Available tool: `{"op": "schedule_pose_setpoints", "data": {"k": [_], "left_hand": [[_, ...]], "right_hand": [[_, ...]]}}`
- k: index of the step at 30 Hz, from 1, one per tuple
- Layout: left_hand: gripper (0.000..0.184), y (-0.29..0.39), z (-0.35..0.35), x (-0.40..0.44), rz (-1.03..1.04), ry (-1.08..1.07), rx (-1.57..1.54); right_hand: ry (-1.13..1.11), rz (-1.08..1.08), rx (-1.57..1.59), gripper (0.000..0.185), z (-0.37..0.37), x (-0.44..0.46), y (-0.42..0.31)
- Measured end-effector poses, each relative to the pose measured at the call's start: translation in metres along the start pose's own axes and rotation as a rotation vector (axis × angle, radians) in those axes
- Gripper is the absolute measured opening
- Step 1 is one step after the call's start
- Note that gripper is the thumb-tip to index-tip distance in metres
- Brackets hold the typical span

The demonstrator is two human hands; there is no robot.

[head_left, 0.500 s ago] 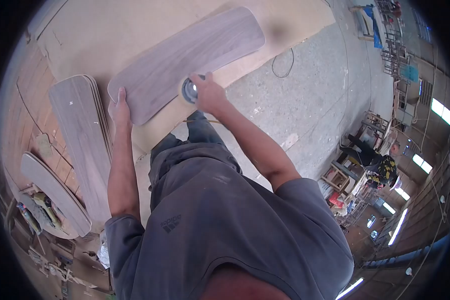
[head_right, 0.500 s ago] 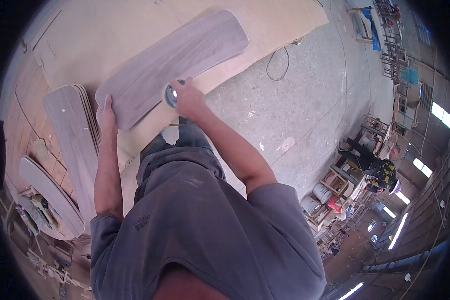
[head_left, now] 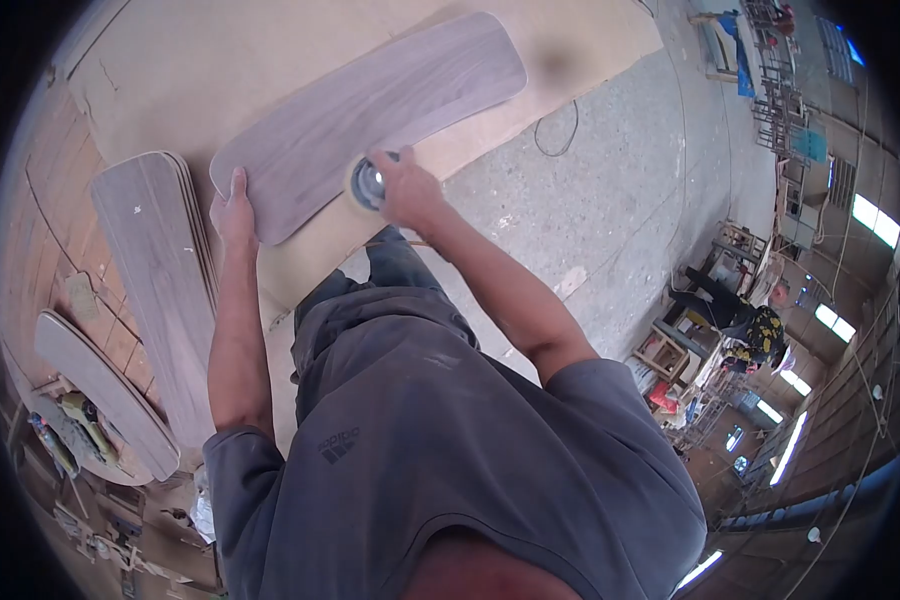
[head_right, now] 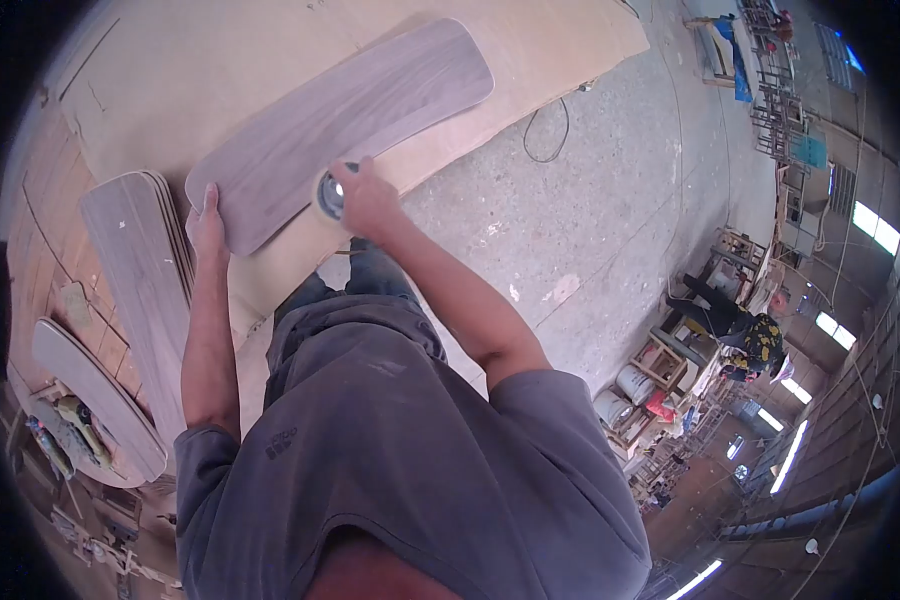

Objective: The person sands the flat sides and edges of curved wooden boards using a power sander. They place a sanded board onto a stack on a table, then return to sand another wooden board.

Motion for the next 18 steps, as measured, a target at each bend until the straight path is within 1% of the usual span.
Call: {"op": "schedule_pose_setpoints", "data": {"k": [2,5,8,11,14,18], "left_hand": [[0.050,0.001,0.000,-0.002,0.018,0.035,0.001],[0.050,0.003,0.000,-0.003,0.026,0.038,0.007],[0.051,0.006,0.001,-0.003,0.011,0.039,0.009],[0.052,0.005,0.001,0.000,-0.013,0.025,-0.001],[0.052,-0.003,0.001,0.004,-0.003,0.035,-0.041],[0.052,0.002,-0.001,-0.001,-0.002,0.031,0.002]], "right_hand": [[0.032,0.046,-0.014,0.064,-0.010,0.012,0.014],[0.087,0.074,-0.081,0.063,-0.031,0.022,0.017],[0.090,-0.006,-0.100,0.057,-0.024,0.025,0.007],[0.041,-0.076,-0.097,0.059,-0.008,0.015,-0.011],[0.006,-0.069,-0.081,0.058,-0.008,0.013,-0.014],[0.069,-0.024,-0.128,0.063,-0.023,0.033,0.016]]}}
Point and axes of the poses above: each hand's wrist, its own x-axis towards the middle knuckle, its own z-axis out of the palm, y = z × x, the point moved 4 cm from there along x, towards the middle knuckle, and after that the axes turned 11 degrees about x, right-handed, at the moved point
